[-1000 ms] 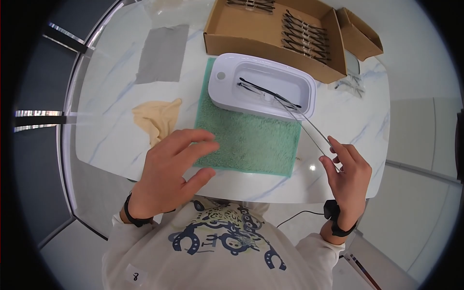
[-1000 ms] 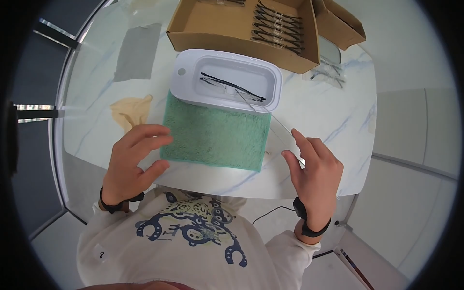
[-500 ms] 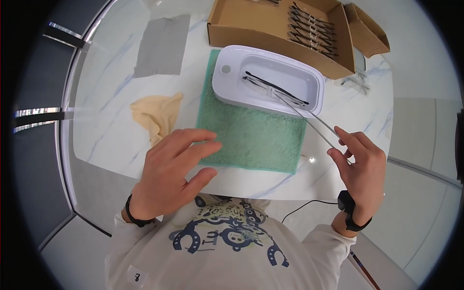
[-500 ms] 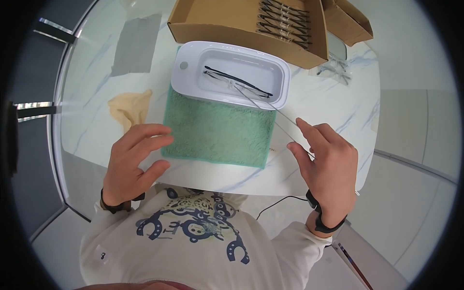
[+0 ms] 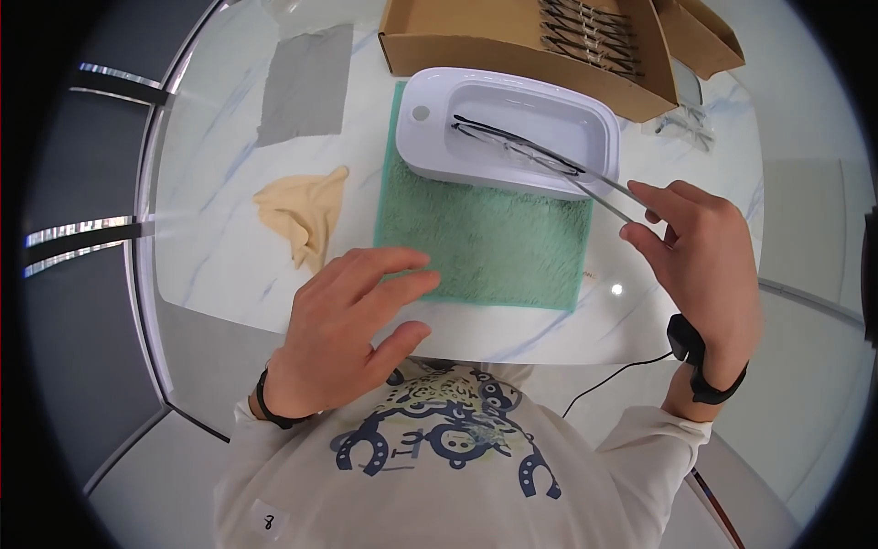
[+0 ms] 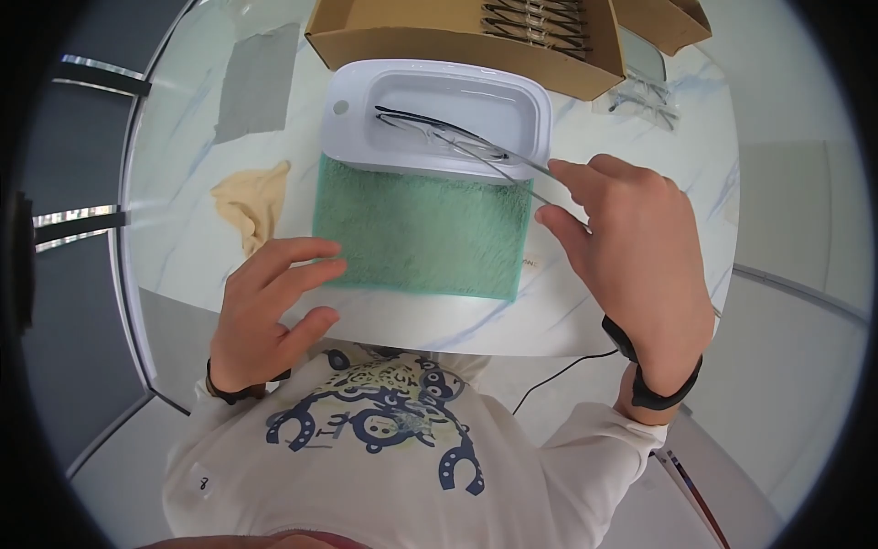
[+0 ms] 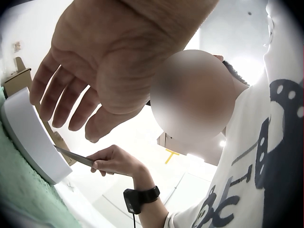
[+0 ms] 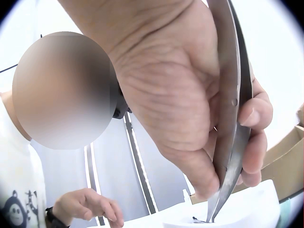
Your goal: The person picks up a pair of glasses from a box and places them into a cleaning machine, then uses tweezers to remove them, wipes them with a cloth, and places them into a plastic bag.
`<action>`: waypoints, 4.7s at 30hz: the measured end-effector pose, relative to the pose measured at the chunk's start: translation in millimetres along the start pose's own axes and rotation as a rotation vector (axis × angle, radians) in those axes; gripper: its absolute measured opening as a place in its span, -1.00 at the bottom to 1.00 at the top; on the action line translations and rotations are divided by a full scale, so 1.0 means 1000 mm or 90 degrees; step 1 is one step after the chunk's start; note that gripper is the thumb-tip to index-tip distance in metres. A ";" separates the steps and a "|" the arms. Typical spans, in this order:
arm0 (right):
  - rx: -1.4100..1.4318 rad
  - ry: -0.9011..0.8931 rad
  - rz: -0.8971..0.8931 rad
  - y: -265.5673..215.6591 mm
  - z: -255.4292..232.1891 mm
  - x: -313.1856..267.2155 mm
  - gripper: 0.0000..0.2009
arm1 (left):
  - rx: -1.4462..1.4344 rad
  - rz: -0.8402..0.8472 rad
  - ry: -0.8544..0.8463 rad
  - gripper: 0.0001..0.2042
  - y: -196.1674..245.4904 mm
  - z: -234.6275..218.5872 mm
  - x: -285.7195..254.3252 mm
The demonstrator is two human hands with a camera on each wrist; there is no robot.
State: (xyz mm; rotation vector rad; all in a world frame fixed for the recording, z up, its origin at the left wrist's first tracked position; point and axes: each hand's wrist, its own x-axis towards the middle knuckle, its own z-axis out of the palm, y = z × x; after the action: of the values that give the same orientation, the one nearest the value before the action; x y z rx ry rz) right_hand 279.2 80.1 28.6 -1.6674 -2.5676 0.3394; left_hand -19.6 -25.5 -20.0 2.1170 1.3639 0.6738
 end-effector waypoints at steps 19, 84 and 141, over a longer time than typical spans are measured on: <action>0.003 0.050 -0.018 0.014 0.017 -0.010 -0.69 | 0.043 0.064 -0.052 -0.53 0.021 0.016 0.001; -0.090 0.138 0.026 -0.004 0.021 -0.017 -0.65 | 0.033 0.074 -0.124 -0.54 0.015 0.025 -0.005; -0.133 0.079 -0.014 -0.001 0.016 0.004 -0.88 | 0.063 0.081 -0.192 -0.54 0.011 0.039 -0.012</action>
State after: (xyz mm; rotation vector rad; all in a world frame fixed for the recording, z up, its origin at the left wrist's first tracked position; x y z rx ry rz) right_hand 274.2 81.5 13.0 -1.6613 -2.6021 -0.0348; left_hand 9.3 -46.8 -42.8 2.2882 1.1249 0.3217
